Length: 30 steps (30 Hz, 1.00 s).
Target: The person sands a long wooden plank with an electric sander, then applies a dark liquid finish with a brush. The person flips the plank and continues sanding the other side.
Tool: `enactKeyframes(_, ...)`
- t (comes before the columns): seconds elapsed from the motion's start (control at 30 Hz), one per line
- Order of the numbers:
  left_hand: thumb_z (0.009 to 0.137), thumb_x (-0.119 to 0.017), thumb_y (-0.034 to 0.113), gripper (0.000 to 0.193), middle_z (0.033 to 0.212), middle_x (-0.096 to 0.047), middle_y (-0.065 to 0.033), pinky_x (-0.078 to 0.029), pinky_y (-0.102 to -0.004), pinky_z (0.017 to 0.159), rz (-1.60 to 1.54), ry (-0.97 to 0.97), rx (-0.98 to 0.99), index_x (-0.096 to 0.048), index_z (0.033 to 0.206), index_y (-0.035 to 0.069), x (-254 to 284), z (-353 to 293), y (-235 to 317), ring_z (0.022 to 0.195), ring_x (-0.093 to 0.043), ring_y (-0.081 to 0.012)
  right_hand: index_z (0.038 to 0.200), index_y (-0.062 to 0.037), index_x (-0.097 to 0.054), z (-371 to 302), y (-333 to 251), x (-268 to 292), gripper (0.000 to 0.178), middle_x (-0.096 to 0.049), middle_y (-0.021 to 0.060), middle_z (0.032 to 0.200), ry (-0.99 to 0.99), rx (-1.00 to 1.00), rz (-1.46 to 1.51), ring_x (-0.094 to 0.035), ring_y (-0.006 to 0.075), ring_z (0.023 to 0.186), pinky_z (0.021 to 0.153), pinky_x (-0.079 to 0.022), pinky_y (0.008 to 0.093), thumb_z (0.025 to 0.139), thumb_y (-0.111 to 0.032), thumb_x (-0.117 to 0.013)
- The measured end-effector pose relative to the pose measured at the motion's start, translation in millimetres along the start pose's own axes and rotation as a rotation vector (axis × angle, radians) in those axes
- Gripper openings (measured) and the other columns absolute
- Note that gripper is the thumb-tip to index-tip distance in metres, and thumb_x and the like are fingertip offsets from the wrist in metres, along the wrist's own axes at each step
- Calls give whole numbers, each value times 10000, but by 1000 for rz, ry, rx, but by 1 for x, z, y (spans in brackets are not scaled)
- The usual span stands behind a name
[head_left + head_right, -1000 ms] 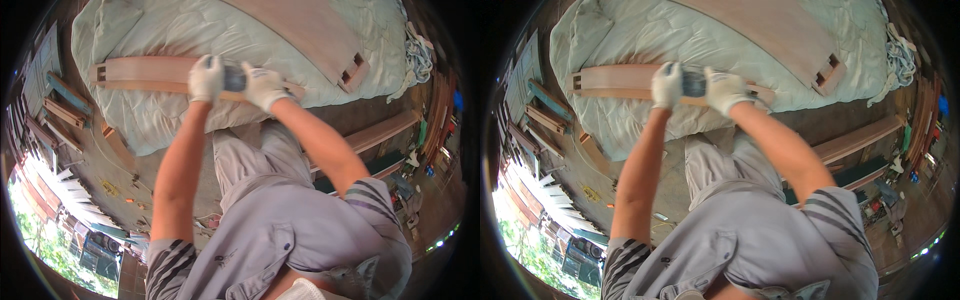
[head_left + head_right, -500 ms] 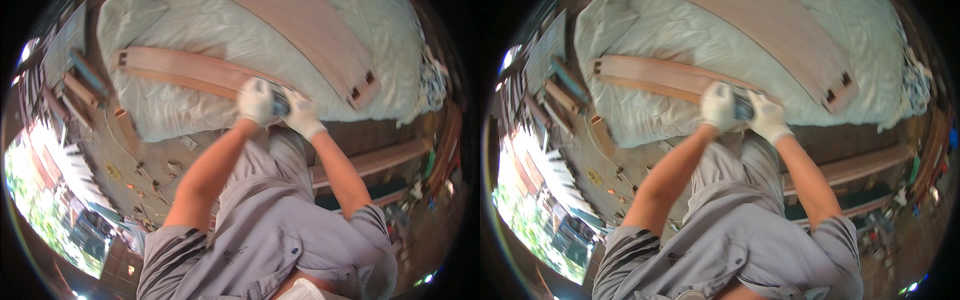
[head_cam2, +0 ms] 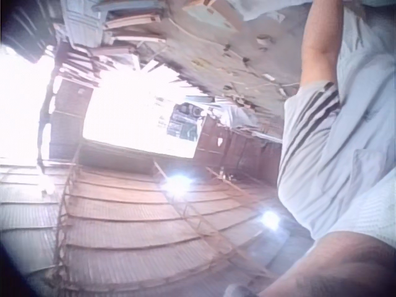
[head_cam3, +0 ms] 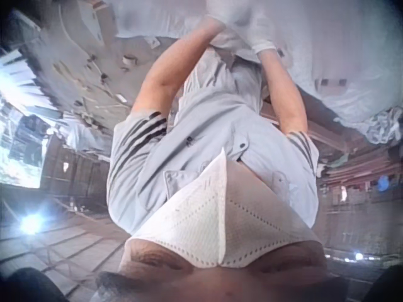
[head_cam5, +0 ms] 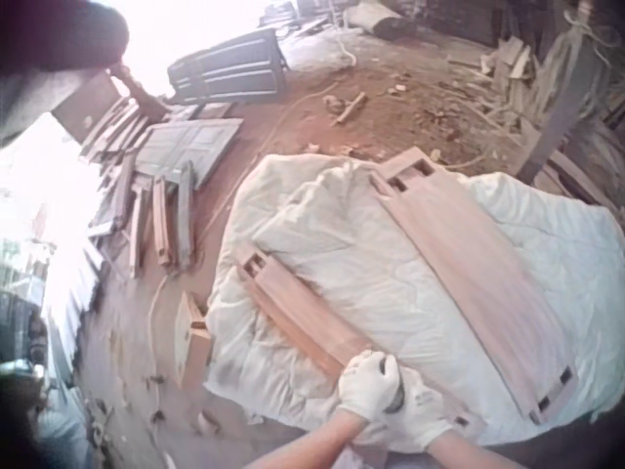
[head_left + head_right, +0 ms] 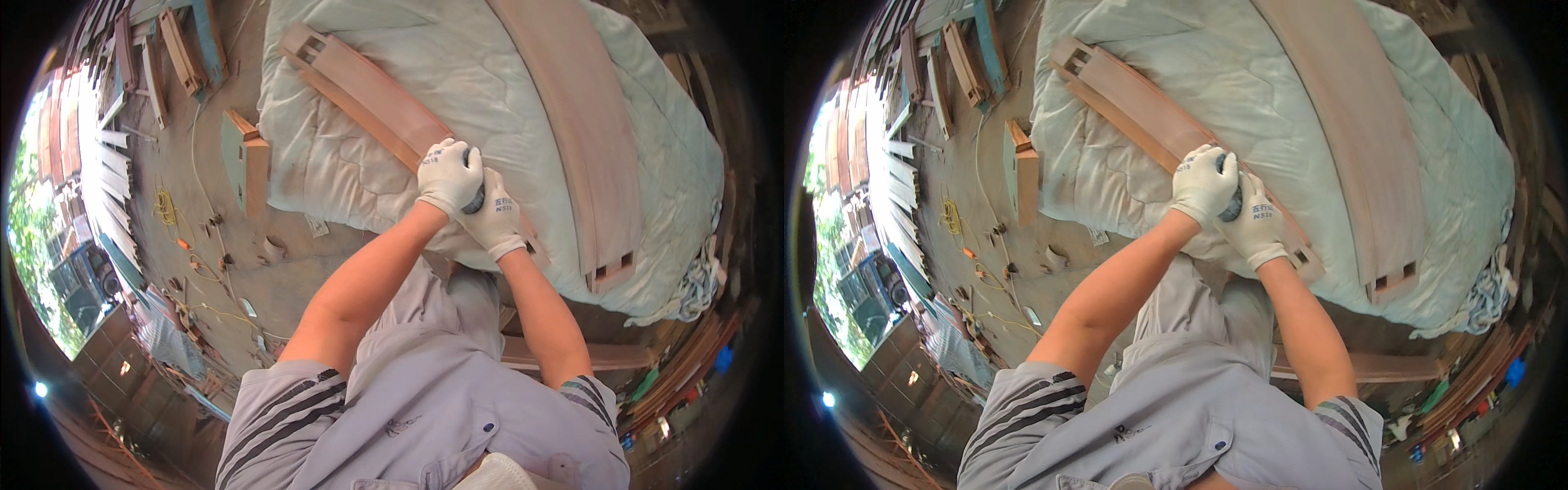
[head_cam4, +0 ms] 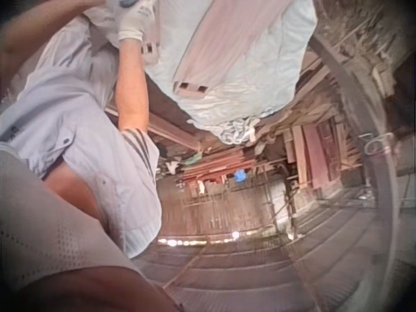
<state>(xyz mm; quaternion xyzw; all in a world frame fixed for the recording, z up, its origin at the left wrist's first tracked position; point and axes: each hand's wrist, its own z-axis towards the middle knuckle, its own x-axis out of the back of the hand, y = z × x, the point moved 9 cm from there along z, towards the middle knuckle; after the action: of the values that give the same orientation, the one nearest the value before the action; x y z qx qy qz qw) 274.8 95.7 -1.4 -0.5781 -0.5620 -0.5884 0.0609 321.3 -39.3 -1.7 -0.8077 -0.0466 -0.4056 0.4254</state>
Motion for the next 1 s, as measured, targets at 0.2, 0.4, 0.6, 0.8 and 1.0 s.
enactKeyframes(0.2,1042,-591,401,435,1002,-786,-218,-580,-540,915,-80,39,145,-805,897,51,101,92,-72,978,-751,-448,1509,-105,-542,97,-101,-48,809,-641,107,1443,-124,28,-51,-739,356,1211,969,-616,487,837,-428,-858)
enactKeyframes(0.4,1047,-551,388,458,933,-762,-249,-574,-531,896,-191,107,166,-811,887,47,191,176,-130,947,-745,-468,1456,-113,-585,185,-192,-88,717,-660,144,1426,-106,76,-64,-749,378,1194,980,-612,494,860,-418,-843)
enactKeyframes(0.6,1064,-571,414,432,1136,-805,-219,-612,-505,913,27,160,74,-787,1058,39,225,294,-203,1022,-761,-456,1483,-149,-605,268,-258,-112,825,-694,168,1400,-48,84,-67,-706,391,1287,1073,-568,512,855,-634,-832)
enactKeyframes(0.8,1062,-577,290,329,964,-780,-255,-580,-556,857,294,237,-420,-765,946,46,212,297,-169,931,-751,-475,1347,-136,-680,256,-250,-94,665,-757,236,1250,18,159,-51,-731,446,1182,1019,-582,535,858,-556,-839)
enactKeyframes(1.0,1009,-588,199,203,1039,-788,-240,-606,-555,861,385,107,-444,-721,1055,53,136,188,-94,966,-767,-459,1456,-151,-638,177,-162,-63,860,-716,149,1388,-106,139,-149,-716,363,1278,1060,-575,495,813,-682,-850)
